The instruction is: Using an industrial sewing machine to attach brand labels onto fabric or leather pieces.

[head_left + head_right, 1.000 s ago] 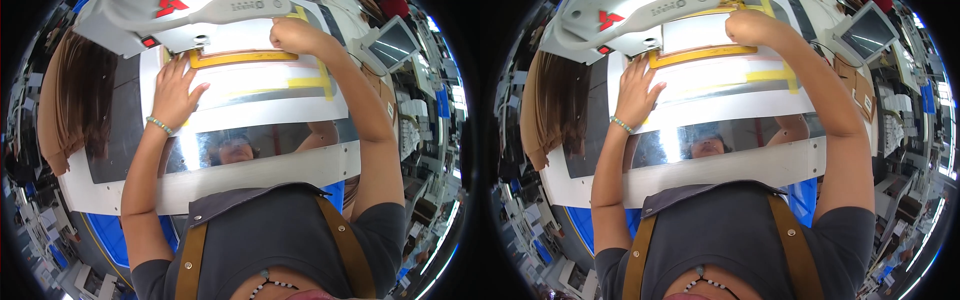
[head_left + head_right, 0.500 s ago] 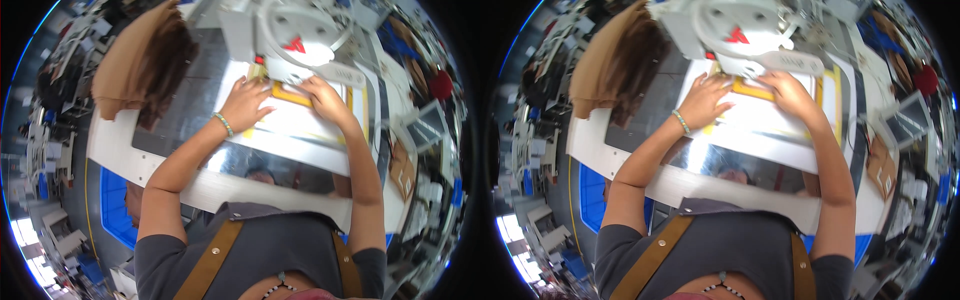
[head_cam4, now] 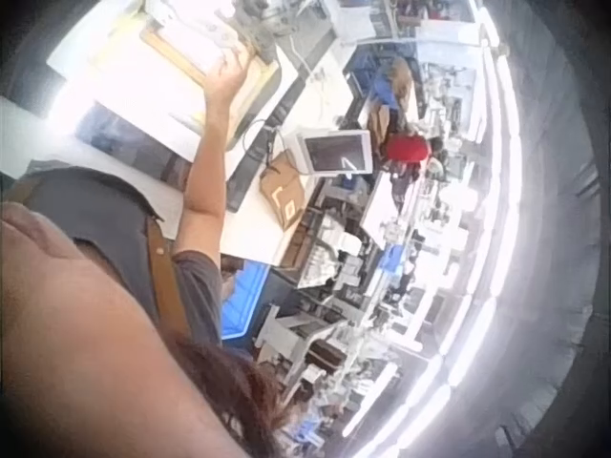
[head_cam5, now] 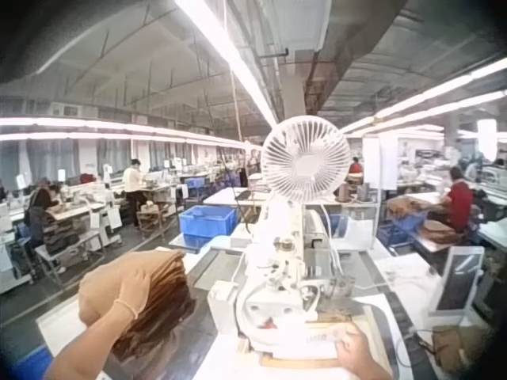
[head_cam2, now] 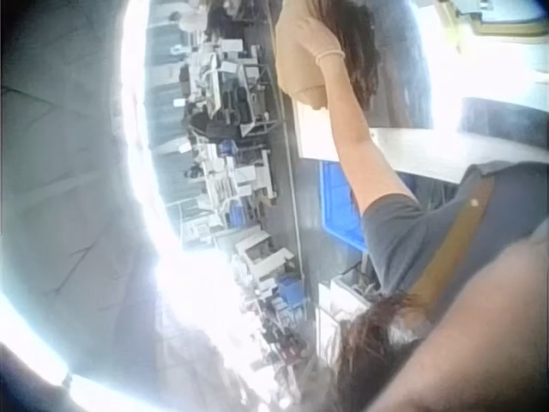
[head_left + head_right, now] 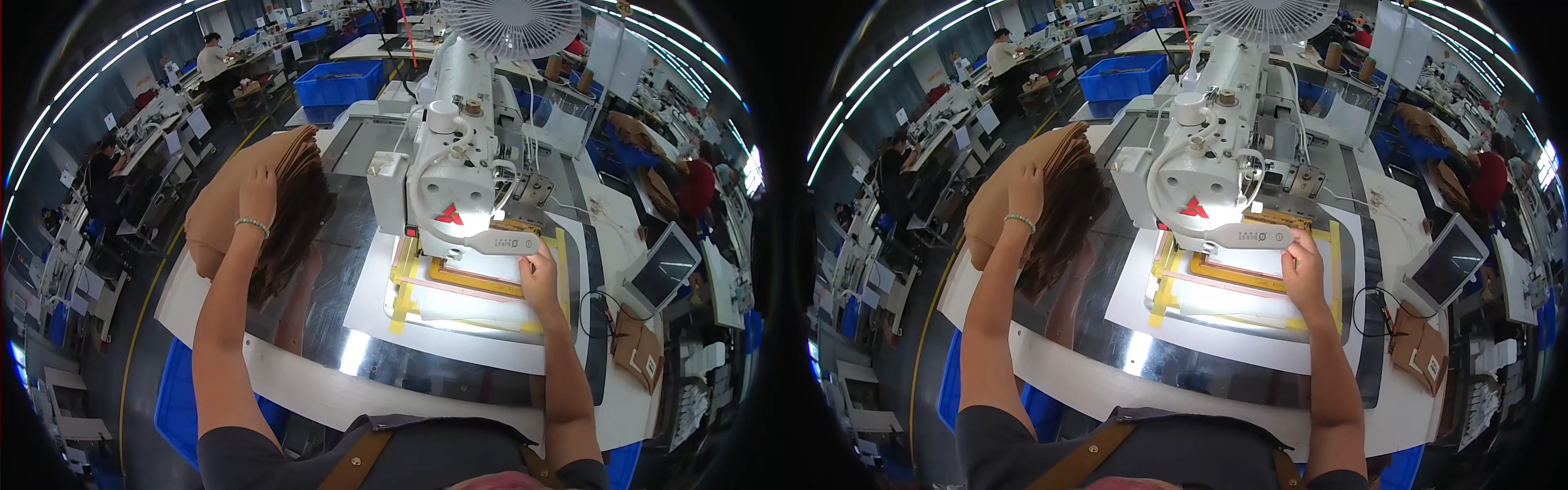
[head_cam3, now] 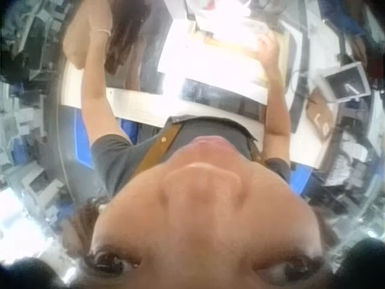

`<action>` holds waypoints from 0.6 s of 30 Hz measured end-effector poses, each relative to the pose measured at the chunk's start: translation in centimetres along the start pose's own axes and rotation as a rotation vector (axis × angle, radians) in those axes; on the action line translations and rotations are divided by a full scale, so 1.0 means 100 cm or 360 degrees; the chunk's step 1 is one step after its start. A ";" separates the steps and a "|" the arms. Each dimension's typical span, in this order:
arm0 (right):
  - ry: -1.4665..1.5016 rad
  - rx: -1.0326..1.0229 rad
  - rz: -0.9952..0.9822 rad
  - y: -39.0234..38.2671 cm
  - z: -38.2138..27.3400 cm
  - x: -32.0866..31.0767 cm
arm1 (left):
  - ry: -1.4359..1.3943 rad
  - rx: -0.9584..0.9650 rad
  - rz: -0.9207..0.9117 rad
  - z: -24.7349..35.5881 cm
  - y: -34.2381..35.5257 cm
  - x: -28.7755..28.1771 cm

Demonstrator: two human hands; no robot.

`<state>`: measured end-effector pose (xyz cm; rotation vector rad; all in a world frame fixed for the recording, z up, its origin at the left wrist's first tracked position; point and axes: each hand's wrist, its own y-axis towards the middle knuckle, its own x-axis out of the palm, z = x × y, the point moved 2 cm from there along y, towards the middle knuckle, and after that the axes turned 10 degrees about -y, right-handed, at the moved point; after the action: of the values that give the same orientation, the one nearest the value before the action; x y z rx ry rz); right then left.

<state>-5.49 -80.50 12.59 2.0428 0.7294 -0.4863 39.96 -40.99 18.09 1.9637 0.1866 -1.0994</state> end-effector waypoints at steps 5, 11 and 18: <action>0.0039 0.0094 -0.0066 0.003 0.012 0.002 | -0.0782 -0.0545 0.0002 -0.031 0.019 -0.002; 0.0057 0.0060 -0.0050 0.009 0.014 0.007 | -0.1720 -0.1297 -0.0278 -0.114 0.031 0.026; -0.0081 0.0106 0.0069 -0.005 0.019 -0.004 | -0.1370 -0.0210 0.0238 0.011 0.019 -0.094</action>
<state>-6.23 -82.00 11.48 2.0961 0.6447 -0.5423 34.51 -40.54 26.08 1.2226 -0.3367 -1.6682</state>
